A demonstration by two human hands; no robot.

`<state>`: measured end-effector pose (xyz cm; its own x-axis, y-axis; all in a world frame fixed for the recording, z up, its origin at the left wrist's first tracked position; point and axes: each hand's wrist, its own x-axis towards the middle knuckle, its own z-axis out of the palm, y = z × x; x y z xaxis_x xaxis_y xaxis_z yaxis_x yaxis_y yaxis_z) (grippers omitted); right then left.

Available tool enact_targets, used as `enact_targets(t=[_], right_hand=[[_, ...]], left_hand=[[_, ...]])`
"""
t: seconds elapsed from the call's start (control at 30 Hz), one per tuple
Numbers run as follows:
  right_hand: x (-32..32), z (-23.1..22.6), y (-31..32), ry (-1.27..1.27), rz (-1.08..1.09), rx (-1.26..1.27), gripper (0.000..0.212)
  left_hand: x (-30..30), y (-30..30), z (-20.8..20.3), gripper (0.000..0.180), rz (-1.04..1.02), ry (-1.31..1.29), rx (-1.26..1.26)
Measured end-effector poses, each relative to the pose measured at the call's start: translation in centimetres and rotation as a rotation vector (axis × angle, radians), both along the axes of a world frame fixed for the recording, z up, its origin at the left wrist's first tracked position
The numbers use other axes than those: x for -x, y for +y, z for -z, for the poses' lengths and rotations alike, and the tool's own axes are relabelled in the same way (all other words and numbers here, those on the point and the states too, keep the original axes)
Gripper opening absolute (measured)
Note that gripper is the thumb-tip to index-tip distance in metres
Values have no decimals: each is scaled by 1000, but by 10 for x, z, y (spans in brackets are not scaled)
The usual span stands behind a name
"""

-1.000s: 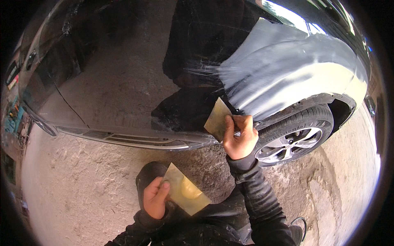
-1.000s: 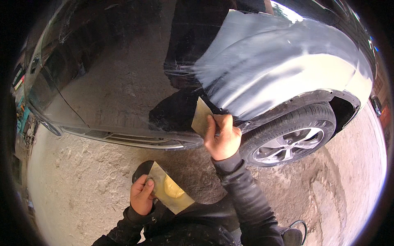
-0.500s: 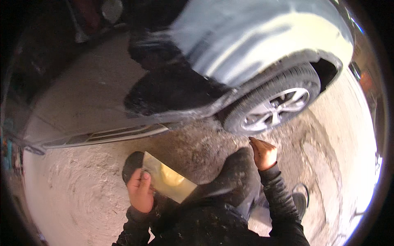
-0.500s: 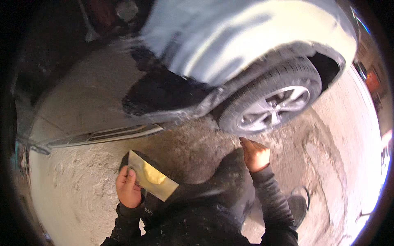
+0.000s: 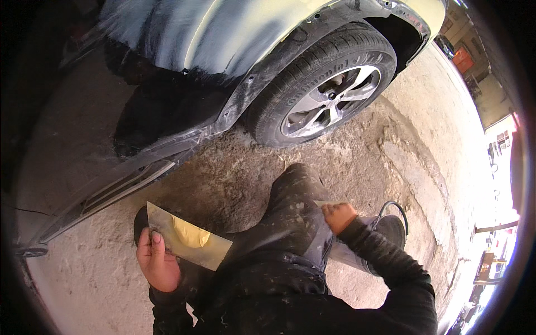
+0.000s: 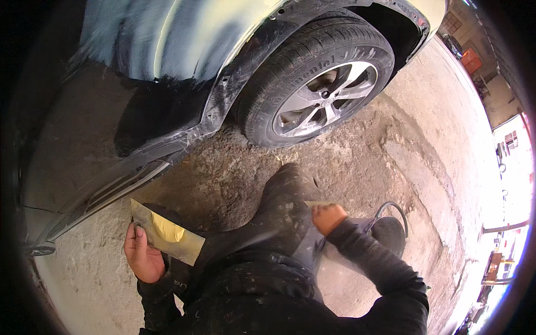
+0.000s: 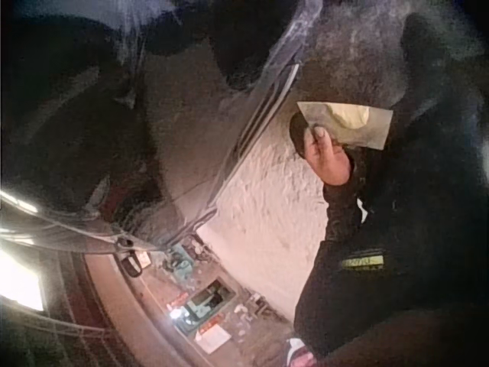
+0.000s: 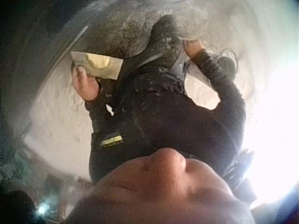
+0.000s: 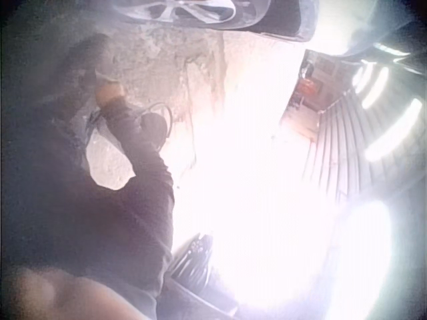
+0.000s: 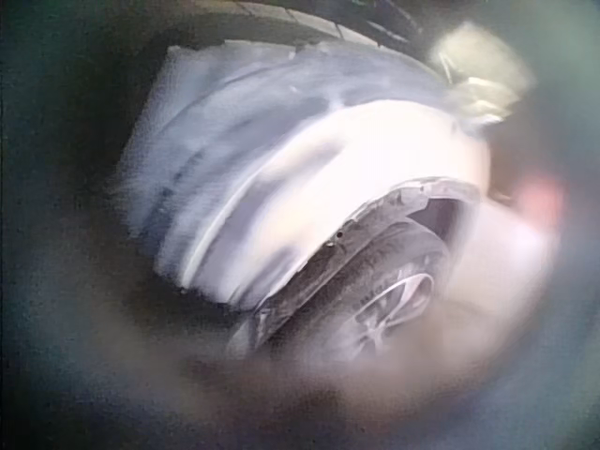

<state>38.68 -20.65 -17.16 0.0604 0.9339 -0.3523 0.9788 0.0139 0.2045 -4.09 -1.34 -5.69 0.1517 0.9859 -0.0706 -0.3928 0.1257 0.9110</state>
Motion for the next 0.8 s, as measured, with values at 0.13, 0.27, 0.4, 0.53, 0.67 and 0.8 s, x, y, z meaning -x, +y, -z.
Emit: enact_targets(t=[0.13, 0.27, 0.4, 0.53, 0.67, 0.8], right_hand=[[-65, -41, 8, 349, 75, 43, 27], [-75, -16, 15, 1126, 697, 7, 28], [-59, 26, 22, 1128, 744, 144, 31], [-70, 33, 20, 990, 725, 265, 34], [-97, 14, 11, 606, 382, 118, 31], [-101, -1, 2, 189, 386, -97, 20]], left_hand=[[0, 0, 4, 26, 29, -24, -15], [-1, 0, 4, 25, 27, -16, -7], [-2, -1, -2, 25, 35, -16, -16], [-1, -4, -8, 25, 19, 21, -13], [0, -4, -7, 25, 22, 17, -15], [1, -3, -3, 26, 48, -10, -28]])
